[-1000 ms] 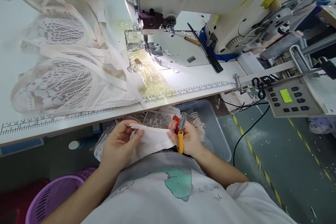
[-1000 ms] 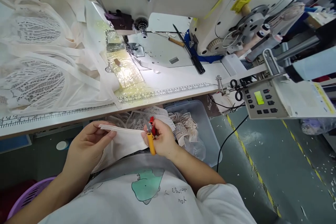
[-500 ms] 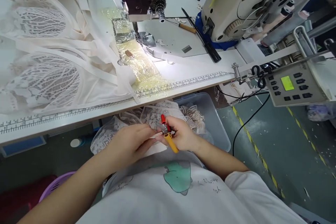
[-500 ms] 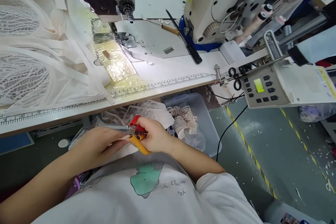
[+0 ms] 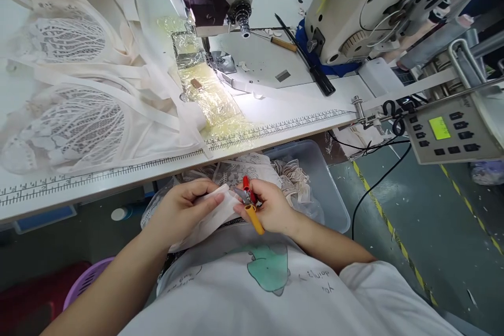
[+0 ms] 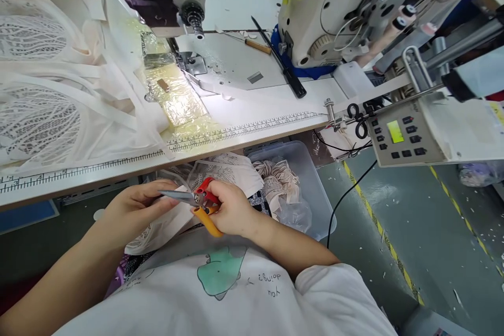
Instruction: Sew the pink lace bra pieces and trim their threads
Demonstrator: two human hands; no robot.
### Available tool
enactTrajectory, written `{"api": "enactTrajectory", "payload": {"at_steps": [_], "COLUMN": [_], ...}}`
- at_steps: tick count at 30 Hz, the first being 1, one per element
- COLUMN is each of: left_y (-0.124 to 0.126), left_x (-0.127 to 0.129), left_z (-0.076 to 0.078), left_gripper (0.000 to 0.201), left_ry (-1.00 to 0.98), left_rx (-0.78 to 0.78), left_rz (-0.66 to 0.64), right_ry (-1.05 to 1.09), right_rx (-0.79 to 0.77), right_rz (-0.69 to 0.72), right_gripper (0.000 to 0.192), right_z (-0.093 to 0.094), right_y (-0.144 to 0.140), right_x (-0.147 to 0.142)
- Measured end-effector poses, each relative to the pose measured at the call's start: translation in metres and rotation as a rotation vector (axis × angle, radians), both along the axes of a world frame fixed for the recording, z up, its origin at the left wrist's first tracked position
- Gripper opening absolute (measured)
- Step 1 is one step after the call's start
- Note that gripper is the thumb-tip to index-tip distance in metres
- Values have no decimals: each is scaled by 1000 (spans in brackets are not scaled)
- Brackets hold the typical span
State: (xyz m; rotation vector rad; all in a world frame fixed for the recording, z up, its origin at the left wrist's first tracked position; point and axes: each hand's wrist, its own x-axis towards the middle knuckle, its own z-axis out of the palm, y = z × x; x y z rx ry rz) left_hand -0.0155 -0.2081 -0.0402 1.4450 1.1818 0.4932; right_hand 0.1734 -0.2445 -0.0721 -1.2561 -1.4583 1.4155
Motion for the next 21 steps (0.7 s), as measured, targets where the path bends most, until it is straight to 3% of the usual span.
{"api": "enactTrajectory", "payload": {"at_steps": [7,11,14,21], "left_y": [0,-4,-7,-10], "left_x": [3,10,15,22], "left_z": [11,9,5,-3], "left_gripper": [18,26,33,37], "left_ry": [-181,-226,-227,-248], "left_rx": [-165,-334,-441,-544], "left_rz": [62,93,95,56], "right_ry": [17,-5,-23,-441], "right_rx": [5,-76,-162,-17], "right_rz": [-43,38,202,762], "right_gripper": [39,45,55,68], "right_z": [10,20,22,20], "right_y": [-3,-2,5,16], "right_x": [0,10,28,71]}}
